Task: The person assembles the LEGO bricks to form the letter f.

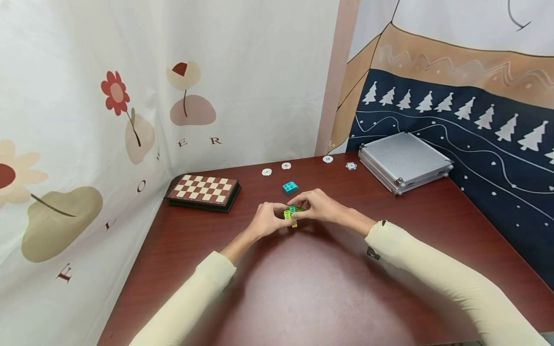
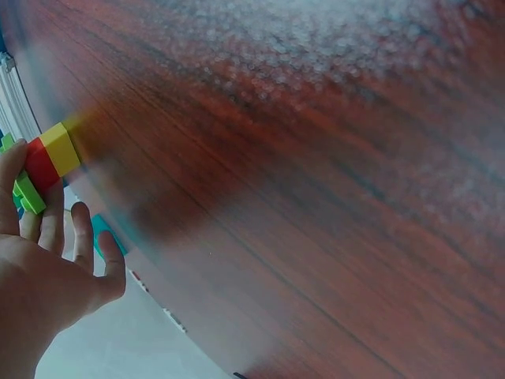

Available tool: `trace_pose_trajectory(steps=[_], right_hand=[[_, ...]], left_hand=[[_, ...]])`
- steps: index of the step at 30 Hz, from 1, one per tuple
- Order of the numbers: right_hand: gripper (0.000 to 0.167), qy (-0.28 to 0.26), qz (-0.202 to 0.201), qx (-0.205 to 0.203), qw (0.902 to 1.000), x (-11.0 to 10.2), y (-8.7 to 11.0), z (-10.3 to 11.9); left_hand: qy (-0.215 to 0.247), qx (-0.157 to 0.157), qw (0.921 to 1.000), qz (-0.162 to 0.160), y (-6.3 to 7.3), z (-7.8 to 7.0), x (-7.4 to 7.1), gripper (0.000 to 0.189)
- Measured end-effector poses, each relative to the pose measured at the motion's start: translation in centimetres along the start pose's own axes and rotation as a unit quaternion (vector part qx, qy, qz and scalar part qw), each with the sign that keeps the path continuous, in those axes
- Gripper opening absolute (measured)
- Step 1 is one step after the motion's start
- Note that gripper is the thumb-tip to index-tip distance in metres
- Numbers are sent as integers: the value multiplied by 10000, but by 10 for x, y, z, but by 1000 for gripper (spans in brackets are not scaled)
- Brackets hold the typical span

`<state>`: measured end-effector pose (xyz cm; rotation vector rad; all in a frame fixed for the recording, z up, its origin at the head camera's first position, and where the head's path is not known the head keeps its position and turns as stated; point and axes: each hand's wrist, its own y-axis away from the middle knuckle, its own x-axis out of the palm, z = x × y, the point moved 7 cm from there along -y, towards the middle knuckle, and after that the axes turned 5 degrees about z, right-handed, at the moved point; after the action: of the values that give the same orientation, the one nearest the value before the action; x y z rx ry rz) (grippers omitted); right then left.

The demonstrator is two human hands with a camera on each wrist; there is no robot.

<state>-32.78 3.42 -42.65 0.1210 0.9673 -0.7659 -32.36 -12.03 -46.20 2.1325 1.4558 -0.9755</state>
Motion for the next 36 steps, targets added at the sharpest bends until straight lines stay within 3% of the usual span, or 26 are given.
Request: trace_pose_trajectory(steps=[10,19,36], right_hand=[[33,92,21,39,9999,2,3,-1],[33,563,68,105,9983,3,2,0],[34,353,163,-48,9992,6,0,0]], left_hand=[[-99,0,9999,41,-1,2,3,44],[-102,-31,9999,66,-1,2,2,42],[-125,60,9998,108,0,-1,2,39]])
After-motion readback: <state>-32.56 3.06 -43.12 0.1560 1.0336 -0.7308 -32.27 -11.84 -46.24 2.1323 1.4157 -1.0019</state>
